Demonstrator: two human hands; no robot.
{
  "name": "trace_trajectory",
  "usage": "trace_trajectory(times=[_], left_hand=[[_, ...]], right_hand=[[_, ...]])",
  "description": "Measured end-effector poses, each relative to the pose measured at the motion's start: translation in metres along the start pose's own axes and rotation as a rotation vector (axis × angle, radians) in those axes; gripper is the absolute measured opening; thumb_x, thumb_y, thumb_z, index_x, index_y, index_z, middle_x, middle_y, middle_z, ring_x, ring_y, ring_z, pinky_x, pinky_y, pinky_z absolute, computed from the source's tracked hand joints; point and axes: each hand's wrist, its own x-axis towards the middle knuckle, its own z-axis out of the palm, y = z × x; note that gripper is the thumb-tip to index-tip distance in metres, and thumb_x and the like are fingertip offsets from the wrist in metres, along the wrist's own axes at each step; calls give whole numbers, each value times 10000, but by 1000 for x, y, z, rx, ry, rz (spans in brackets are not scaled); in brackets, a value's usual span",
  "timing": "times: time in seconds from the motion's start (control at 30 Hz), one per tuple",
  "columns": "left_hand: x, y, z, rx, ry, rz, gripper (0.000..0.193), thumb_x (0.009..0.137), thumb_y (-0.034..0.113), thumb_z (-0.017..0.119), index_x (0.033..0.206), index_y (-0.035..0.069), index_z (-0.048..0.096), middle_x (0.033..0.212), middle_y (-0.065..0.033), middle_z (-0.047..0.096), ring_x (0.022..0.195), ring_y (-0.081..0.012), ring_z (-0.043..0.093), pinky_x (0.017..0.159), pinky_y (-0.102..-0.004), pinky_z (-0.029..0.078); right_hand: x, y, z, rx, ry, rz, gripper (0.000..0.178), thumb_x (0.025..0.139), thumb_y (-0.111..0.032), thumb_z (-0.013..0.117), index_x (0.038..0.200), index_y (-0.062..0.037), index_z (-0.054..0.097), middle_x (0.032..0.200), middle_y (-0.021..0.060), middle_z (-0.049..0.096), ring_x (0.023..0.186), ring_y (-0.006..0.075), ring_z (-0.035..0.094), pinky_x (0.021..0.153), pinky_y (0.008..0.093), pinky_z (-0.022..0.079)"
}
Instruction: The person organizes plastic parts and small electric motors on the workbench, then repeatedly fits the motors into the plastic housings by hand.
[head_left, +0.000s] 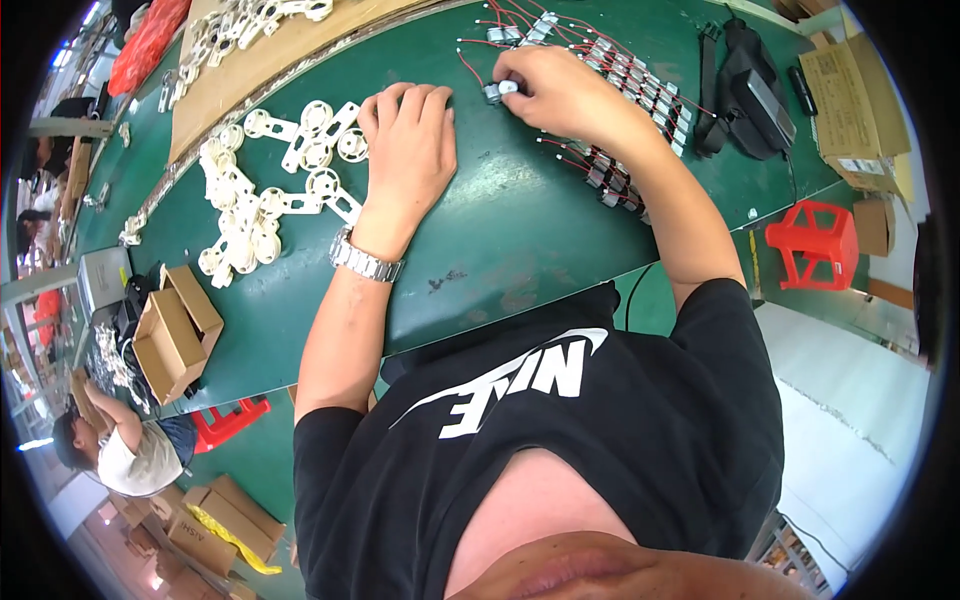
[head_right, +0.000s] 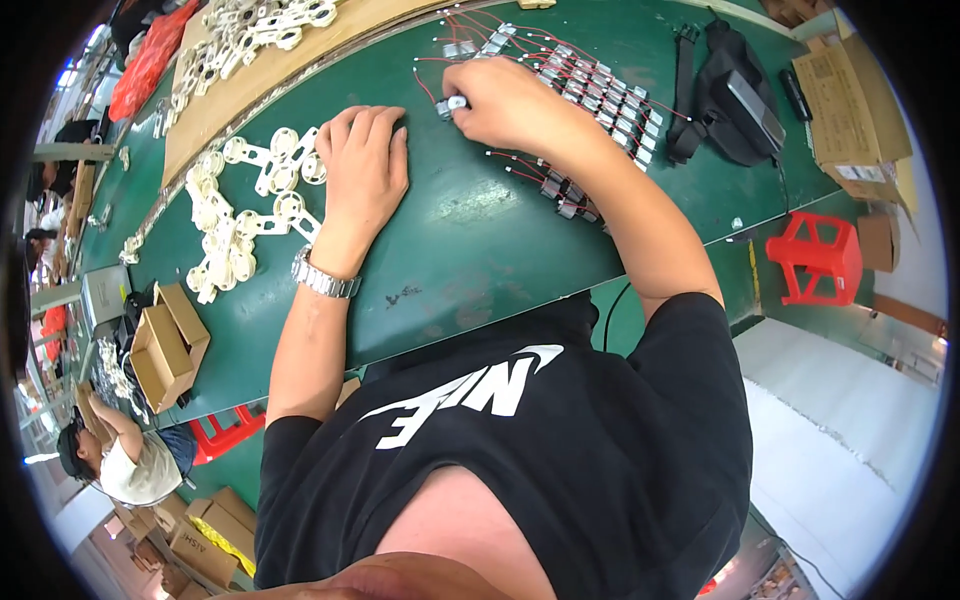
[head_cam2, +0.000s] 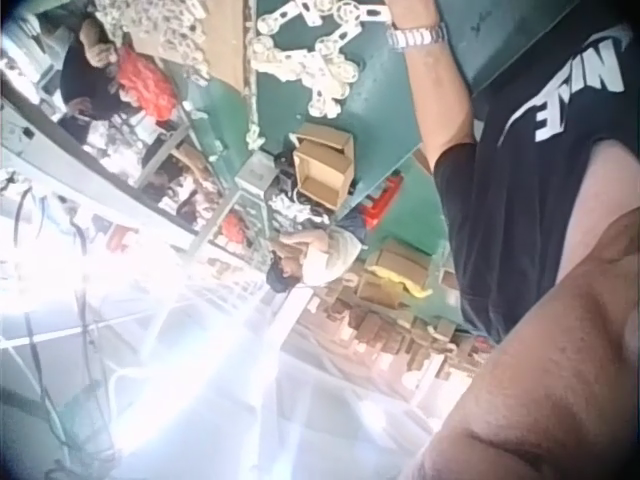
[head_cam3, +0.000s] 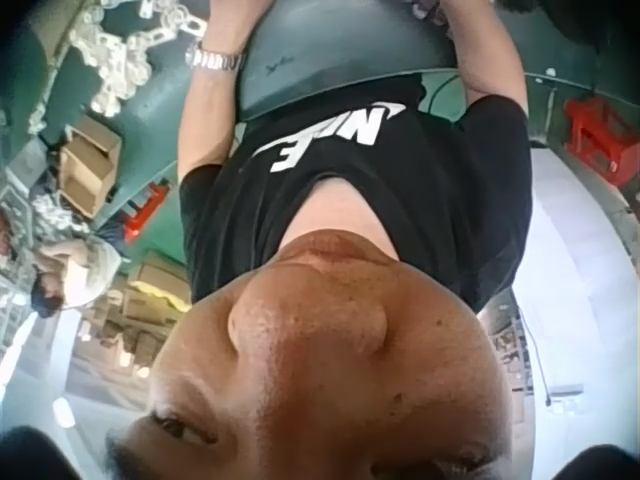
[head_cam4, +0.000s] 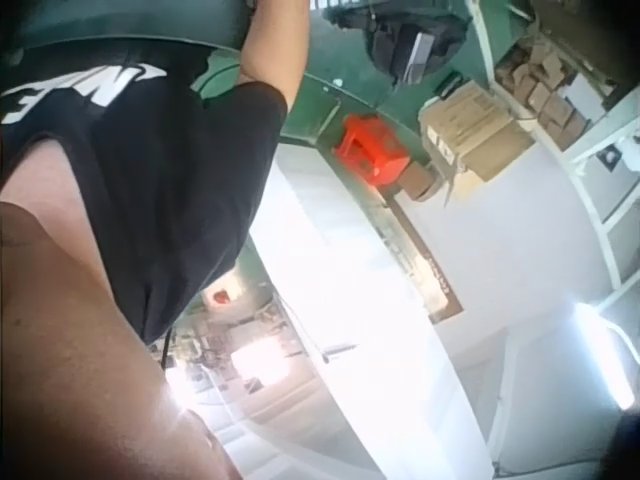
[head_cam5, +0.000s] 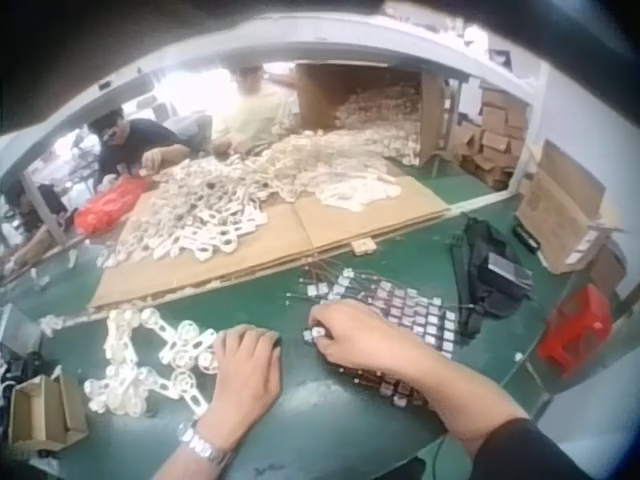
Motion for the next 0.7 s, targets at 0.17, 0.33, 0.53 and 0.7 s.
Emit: trace_trajectory(times=[0.17,0.33,0.53,0.7], left_hand=[[-3,-3,0,-14,13,-10,265,921,84,668,1186,89,656,1146,-56,655,1168,-282,562,1041,-457,371],[-1,-2,-4,-28,41,-15,292,914,78,671,1205,80,649,1154,-68,656,1183,-285,559,1042,-458,370],[2,6,-10,-340,147,-113,358,933,138,715,1268,49,627,1161,-96,663,1147,-302,568,1017,-455,394],[-3,6,-11,-526,78,-292,293,967,176,732,1223,45,674,1058,-98,702,976,-238,651,888,-371,489]], right_hand=[[1,-1,-20,36,72,50,247,977,-193,668,1164,-36,706,843,118,704,739,222,660,674,366,528],[7,0,-32,270,41,136,253,988,-195,674,1207,-72,702,988,70,741,840,175,692,775,347,559],[15,-6,-16,875,9,75,261,995,-163,684,1221,-32,692,1001,46,723,873,123,684,748,267,551],[14,-31,-22,1071,34,186,248,1027,-285,678,1133,-60,668,778,-10,631,667,80,589,586,207,465]])
